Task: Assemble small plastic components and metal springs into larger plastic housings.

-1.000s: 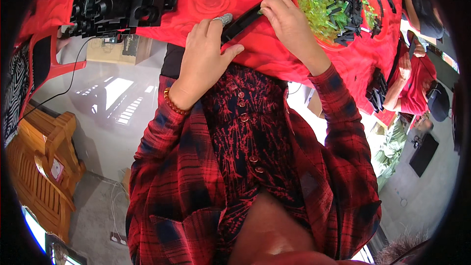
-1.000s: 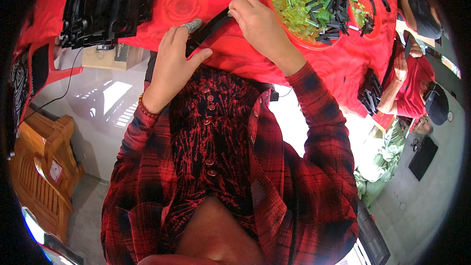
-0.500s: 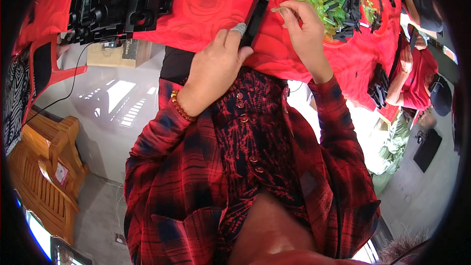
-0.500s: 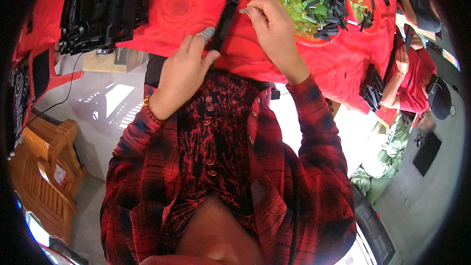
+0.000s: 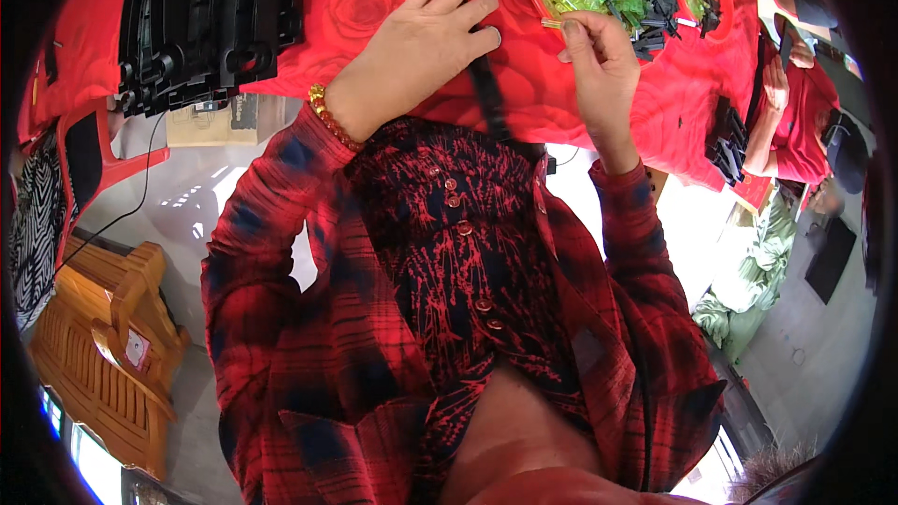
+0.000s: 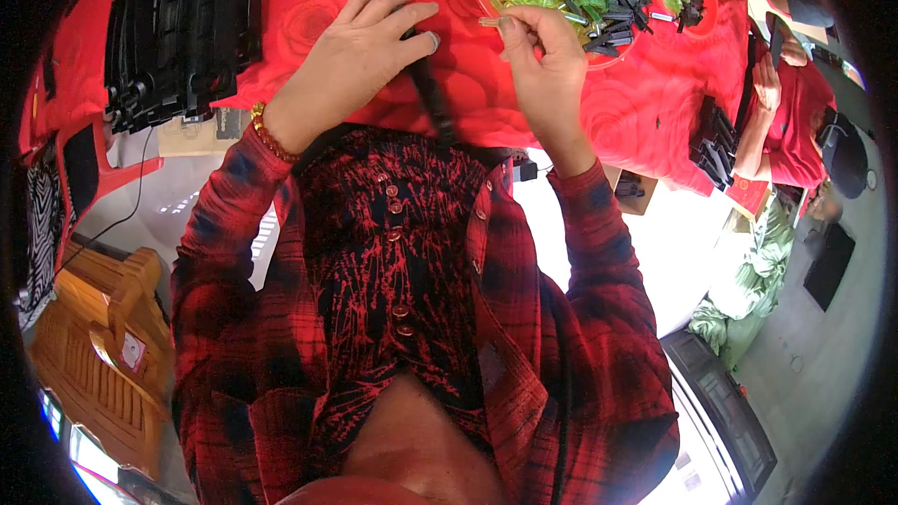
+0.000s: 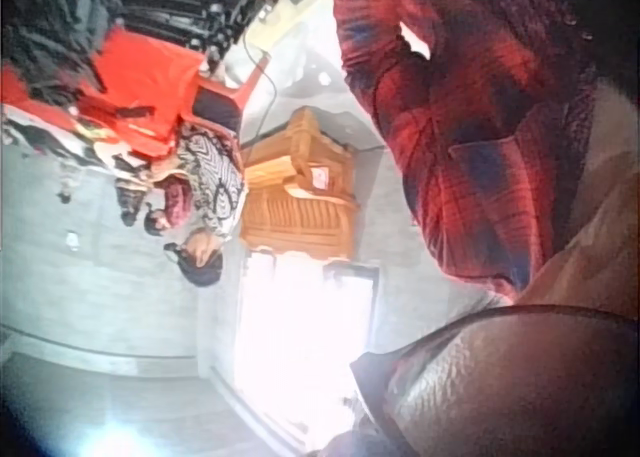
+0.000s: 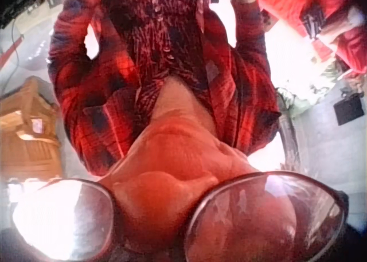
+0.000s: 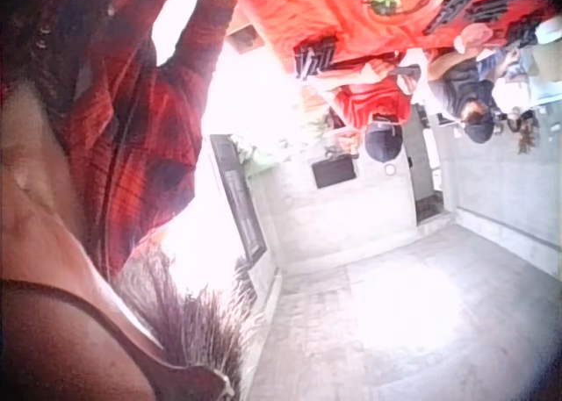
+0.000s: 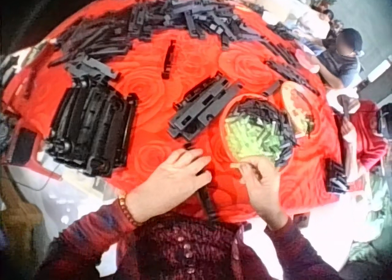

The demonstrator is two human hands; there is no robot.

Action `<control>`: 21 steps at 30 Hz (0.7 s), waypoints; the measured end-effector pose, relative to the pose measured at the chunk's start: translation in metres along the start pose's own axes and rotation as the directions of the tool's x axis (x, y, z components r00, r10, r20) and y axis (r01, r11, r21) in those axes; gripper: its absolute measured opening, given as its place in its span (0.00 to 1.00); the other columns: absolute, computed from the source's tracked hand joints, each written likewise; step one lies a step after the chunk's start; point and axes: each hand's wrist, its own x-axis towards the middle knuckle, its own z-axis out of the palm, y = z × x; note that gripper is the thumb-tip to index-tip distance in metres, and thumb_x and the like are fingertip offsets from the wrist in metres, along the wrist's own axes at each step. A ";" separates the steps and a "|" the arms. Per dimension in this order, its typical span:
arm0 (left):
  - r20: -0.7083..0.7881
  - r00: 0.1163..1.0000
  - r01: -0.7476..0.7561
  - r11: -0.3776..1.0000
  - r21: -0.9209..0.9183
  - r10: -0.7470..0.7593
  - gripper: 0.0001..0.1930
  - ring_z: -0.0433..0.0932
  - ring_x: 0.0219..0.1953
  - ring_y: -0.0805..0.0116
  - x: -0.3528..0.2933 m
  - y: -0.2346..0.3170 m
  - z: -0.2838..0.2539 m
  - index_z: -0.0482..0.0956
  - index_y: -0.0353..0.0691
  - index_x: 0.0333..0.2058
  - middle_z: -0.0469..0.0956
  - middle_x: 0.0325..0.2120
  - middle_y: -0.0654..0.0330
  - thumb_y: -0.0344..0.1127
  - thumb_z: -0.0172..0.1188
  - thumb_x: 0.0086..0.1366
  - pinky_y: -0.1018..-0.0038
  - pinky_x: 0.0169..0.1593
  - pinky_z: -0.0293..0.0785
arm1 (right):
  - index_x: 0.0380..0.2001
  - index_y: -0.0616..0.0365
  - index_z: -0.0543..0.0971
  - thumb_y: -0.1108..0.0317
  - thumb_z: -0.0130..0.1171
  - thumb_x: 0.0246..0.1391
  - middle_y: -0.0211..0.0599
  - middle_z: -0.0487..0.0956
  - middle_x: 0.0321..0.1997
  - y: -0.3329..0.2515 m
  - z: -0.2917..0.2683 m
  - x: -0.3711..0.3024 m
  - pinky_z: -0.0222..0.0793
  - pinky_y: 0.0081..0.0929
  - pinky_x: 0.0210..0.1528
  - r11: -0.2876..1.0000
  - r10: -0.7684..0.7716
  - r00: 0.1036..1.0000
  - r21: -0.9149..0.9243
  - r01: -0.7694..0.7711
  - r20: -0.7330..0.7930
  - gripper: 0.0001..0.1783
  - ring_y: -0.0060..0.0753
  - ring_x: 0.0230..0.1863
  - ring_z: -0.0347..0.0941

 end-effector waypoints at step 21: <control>-0.031 0.834 0.545 0.831 -0.112 -0.551 0.22 0.75 0.46 0.54 -0.038 0.029 -0.001 0.78 0.41 0.48 0.78 0.41 0.58 0.38 0.71 0.53 0.61 0.47 0.67 | 0.38 0.59 0.78 0.73 0.61 0.59 0.40 0.75 0.32 -0.014 0.032 -0.006 0.69 0.33 0.33 0.945 -0.199 0.943 -0.203 0.257 0.268 0.04 0.41 0.31 0.73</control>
